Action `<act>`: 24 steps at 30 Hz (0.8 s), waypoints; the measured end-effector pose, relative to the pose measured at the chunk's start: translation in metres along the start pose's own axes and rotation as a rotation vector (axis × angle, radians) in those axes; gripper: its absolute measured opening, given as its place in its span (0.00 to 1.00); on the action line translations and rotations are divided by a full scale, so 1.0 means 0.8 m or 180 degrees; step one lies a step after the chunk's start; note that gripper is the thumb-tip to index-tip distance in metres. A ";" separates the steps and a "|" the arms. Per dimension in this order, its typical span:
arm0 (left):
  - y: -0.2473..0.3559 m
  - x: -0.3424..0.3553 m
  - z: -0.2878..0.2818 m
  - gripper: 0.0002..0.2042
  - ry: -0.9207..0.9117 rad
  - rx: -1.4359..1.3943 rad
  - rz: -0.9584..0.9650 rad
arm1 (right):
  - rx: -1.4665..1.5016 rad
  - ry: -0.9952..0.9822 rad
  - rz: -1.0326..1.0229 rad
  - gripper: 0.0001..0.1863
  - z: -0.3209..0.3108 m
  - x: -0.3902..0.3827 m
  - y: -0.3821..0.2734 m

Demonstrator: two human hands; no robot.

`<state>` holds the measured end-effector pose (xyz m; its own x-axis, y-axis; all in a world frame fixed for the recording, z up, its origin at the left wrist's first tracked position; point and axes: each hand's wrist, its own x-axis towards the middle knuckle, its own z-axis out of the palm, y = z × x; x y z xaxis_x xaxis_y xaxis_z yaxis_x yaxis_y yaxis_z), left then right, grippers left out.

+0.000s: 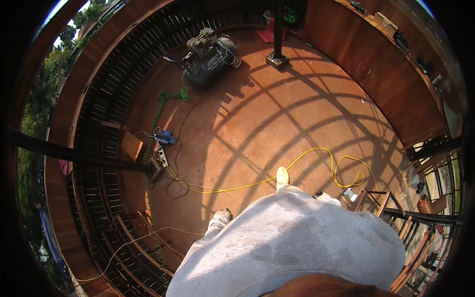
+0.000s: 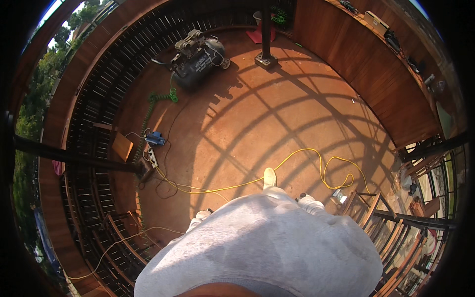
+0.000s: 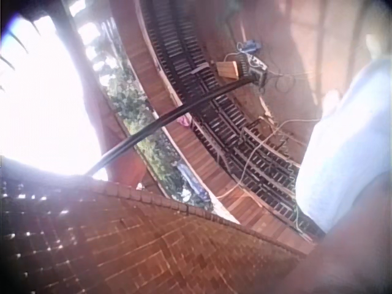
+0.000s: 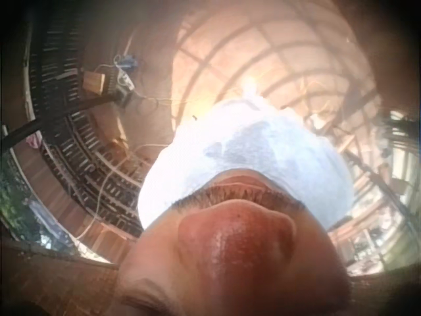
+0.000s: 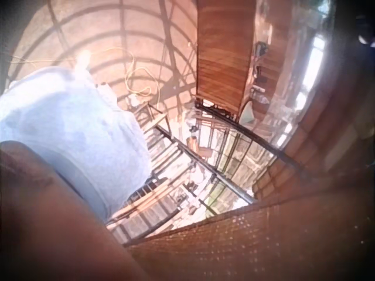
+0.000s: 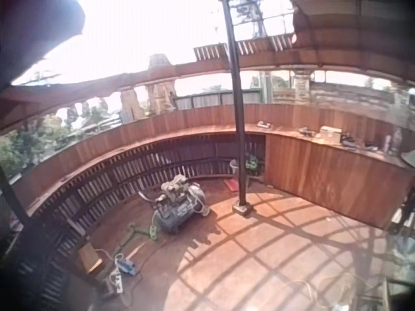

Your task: The person installs wooden siding on a curved roof structure. They measure and align each plank with a level, then fasten it using a nail gun. The process repeats for multiple planks along the curved surface.

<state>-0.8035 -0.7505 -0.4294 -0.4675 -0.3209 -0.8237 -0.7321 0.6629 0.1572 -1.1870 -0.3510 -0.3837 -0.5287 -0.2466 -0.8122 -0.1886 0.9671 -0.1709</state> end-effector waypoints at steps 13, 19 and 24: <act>0.094 0.027 -0.248 0.15 0.0745 -0.0752 -0.1075 | -0.1878 -0.0279 -0.0175 0.26 -0.190 0.185 -0.128; -0.072 0.043 -0.130 0.18 0.0330 -0.1132 -0.1572 | -0.0212 -0.0069 -0.0470 0.18 -0.227 0.371 -0.366; -0.116 0.051 -0.154 0.23 -0.0690 -0.1772 -0.1365 | 0.1088 -0.0098 -0.0260 0.15 -0.258 0.377 -0.609</act>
<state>-0.8157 -0.9083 -0.4102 -0.0173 -0.2957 -0.9551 -0.9988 0.0490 0.0029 -1.4253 -0.9097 -0.4298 -0.4972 -0.3271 -0.8036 0.0615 0.9106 -0.4087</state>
